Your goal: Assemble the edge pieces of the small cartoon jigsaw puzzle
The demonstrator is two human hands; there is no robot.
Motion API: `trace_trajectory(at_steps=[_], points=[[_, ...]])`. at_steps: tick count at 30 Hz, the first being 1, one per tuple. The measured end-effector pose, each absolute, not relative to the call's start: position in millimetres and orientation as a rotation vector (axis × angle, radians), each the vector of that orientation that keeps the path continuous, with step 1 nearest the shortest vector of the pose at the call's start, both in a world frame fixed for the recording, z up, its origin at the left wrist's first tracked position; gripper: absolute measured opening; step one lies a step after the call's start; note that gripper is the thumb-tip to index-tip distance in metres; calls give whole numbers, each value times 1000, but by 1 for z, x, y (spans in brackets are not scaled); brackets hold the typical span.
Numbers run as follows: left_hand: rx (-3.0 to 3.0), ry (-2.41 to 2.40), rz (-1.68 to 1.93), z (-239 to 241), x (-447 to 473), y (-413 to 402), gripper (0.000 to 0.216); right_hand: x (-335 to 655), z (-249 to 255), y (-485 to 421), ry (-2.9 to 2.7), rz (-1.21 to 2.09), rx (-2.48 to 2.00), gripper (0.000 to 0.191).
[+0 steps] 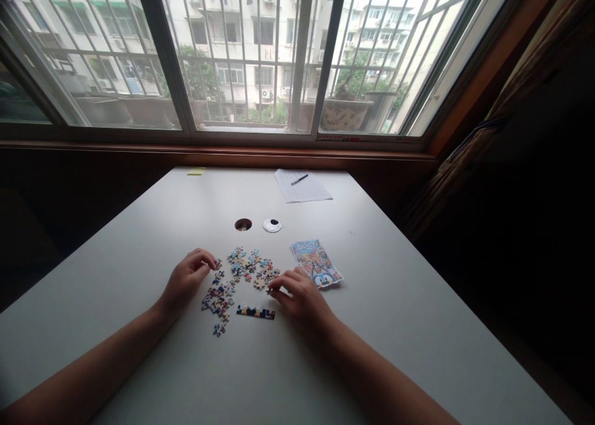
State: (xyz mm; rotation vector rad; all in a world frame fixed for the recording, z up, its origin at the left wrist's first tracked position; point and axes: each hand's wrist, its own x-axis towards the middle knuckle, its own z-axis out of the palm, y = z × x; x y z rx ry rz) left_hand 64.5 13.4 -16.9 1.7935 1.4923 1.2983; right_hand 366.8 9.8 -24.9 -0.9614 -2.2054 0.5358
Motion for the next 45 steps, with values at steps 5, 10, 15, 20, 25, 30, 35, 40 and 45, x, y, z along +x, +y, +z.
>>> trace_trajectory(at_steps=[5, 10, 15, 20, 25, 30, 35, 40, 45], points=[[1781, 1486, 1305, -15, 66, 13, 16, 368, -26, 9, -2190, 511, -1040, 10], [1773, 1491, 1298, -14, 66, 14, 16, 368, -27, 9, -2191, 509, -1064, 9], [1773, 1488, 1303, -16, 64, 14, 16, 367, -25, 9, -2182, 523, -1070, 9], [1768, 1486, 1303, -16, 65, 14, 15, 367, -24, 8, -2179, 523, -1089, 10], [1791, 1480, 1281, -17, 65, 15, 15, 366, -22, 7, -2192, 514, -1134, 14], [1786, 1475, 1262, -17, 64, 15, 15, 367, -22, 7, -2175, 529, -1141, 24], [1783, 1464, 1258, -17, 64, 14, 16, 367, -23, 7, -2208, 459, -1108, 25], [1776, 1453, 1267, -17, 63, 14, 15, 363, -24, 5, -2299, 305, -1059, 31], [1783, 1445, 1263, -18, 62, 14, 16, 360, -21, 1, -2368, 233, -1076, 49]])
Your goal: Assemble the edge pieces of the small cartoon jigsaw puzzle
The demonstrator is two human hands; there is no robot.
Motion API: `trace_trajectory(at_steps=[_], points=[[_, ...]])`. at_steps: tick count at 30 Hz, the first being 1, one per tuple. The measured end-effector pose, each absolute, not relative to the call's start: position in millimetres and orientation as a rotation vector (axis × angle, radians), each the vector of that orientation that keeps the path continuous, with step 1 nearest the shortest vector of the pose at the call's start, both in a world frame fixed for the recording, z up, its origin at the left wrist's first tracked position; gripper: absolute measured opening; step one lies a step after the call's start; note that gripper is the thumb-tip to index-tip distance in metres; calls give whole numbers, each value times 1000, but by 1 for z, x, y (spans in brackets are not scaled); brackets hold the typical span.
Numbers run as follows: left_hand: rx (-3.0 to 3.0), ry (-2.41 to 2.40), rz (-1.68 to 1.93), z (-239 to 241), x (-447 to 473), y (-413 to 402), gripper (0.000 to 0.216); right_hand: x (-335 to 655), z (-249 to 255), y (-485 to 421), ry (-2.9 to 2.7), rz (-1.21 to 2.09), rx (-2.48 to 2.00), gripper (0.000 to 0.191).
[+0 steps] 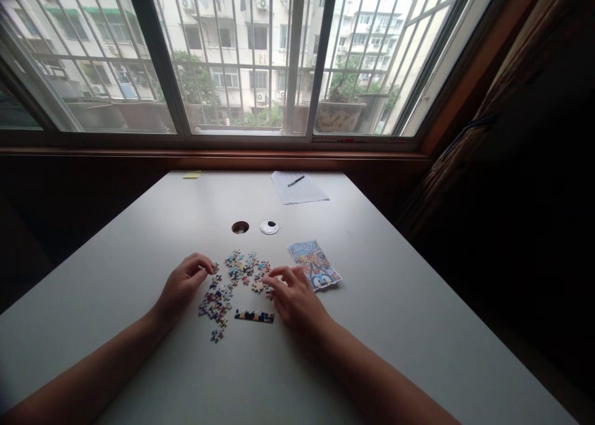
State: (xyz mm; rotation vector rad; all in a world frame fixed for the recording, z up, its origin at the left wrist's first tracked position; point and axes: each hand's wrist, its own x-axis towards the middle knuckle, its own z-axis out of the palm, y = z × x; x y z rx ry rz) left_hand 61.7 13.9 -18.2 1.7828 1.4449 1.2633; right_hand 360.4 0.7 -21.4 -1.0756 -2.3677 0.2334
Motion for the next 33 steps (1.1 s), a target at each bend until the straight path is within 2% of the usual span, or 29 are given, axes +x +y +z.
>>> trace_trajectory(at_steps=[3, 6, 18, 25, 33], points=[[1794, 1451, 1259, -18, 62, 14, 16, 360, -20, -1, -2418, 196, -1097, 65], [1805, 1464, 1249, -16, 62, 14, 17, 359, -18, -2, -2445, 177, -1115, 67], [1836, 1465, 1203, -18, 63, 17, 17, 358, -17, -3, -2419, 190, -1112, 27], [1789, 1449, 1188, -16, 62, 16, 17, 358, -16, -1, -2365, 221, -1121, 15], [1766, 1430, 1193, -14, 63, 15, 16, 361, -18, 5, -2314, 258, -1063, 13]])
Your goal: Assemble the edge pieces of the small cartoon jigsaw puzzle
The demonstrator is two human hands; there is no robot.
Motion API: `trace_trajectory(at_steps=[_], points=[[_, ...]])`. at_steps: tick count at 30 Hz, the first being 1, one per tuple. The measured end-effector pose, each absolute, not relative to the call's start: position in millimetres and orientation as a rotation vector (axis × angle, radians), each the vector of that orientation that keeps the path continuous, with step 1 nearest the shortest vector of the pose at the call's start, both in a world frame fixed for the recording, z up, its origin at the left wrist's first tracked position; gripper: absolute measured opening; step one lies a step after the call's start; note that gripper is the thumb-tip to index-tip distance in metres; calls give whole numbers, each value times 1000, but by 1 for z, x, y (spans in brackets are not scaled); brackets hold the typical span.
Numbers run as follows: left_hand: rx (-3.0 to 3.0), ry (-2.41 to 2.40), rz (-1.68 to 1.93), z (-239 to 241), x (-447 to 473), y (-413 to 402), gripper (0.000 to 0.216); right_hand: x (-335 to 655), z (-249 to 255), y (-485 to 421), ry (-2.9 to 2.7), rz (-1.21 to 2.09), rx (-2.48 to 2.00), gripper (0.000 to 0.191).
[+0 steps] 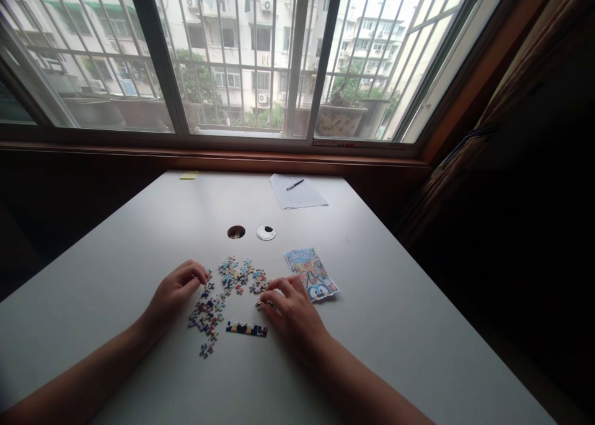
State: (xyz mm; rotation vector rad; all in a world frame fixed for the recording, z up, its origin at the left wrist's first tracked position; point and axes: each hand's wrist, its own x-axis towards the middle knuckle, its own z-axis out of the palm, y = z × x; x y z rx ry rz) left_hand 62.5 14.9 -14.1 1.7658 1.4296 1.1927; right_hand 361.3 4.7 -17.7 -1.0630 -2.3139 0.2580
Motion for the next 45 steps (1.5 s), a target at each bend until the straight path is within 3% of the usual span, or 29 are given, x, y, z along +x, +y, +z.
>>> trace_trajectory(at_steps=[35, 45], points=[[1726, 1403, 1161, -14, 61, 16, 16, 368, -23, 12, -2087, 455, -1163, 20], [2017, 1394, 1078, -13, 67, 11, 21, 367, -23, 7, -2193, 396, -1233, 24]])
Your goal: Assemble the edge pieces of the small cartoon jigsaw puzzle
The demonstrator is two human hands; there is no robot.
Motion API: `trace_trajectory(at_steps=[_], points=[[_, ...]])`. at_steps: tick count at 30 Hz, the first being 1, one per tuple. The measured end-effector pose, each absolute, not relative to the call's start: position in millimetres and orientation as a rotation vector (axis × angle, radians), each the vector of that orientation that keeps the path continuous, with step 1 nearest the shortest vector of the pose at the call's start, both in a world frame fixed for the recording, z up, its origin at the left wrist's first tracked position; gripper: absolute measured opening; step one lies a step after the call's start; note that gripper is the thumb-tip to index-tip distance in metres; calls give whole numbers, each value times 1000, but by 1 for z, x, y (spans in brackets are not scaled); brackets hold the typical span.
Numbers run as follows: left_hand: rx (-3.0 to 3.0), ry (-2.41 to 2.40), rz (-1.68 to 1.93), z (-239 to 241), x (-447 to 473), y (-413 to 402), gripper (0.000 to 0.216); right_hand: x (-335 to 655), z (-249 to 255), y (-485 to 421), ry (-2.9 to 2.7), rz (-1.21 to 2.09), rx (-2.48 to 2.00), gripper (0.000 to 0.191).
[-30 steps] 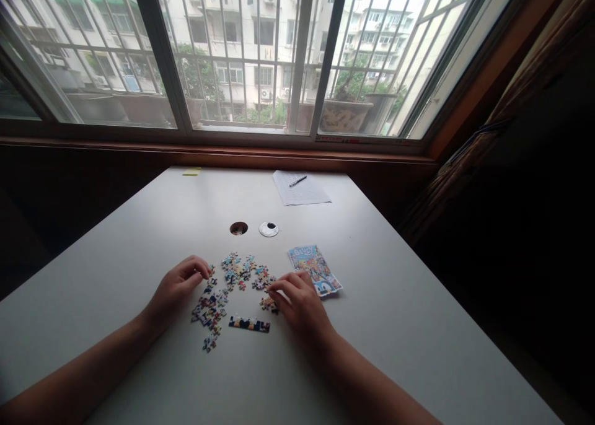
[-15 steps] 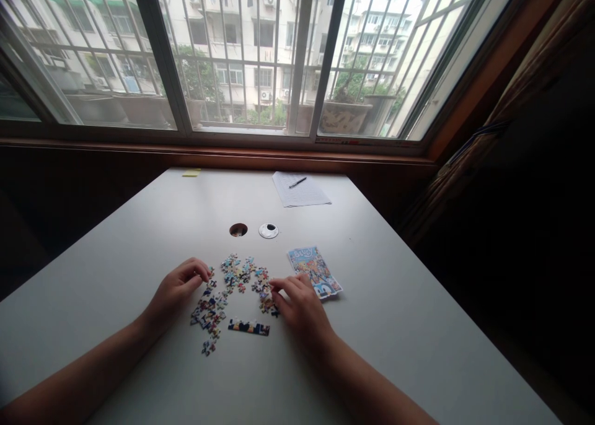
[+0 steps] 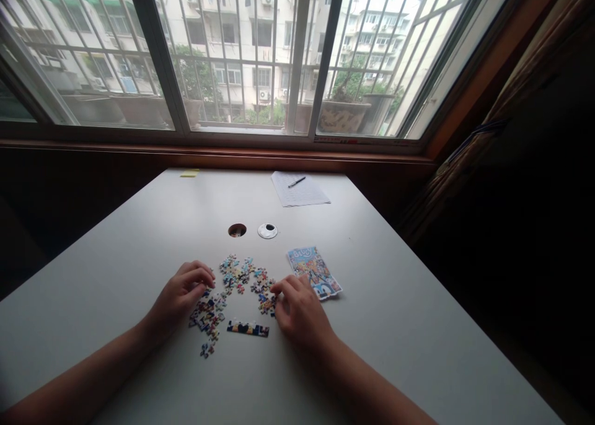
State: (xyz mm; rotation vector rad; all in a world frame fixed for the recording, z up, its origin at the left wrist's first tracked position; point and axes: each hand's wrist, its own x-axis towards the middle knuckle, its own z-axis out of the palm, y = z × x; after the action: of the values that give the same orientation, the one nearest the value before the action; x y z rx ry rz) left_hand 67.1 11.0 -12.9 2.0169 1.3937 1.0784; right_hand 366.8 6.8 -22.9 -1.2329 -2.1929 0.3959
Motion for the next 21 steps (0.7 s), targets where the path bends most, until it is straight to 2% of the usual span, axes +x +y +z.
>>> trace_trajectory(at_steps=[8, 17, 21], points=[[2403, 1220, 1018, -15, 72, 5, 29, 364, -17, 4, -2247, 353, -1241, 13], [2824, 1034, 625, -12, 85, -9, 39, 363, -20, 5, -2293, 448, -1216, 7], [2907, 1023, 557, -13, 86, -8, 49, 360, -21, 5, -2303, 455, -1212, 8]])
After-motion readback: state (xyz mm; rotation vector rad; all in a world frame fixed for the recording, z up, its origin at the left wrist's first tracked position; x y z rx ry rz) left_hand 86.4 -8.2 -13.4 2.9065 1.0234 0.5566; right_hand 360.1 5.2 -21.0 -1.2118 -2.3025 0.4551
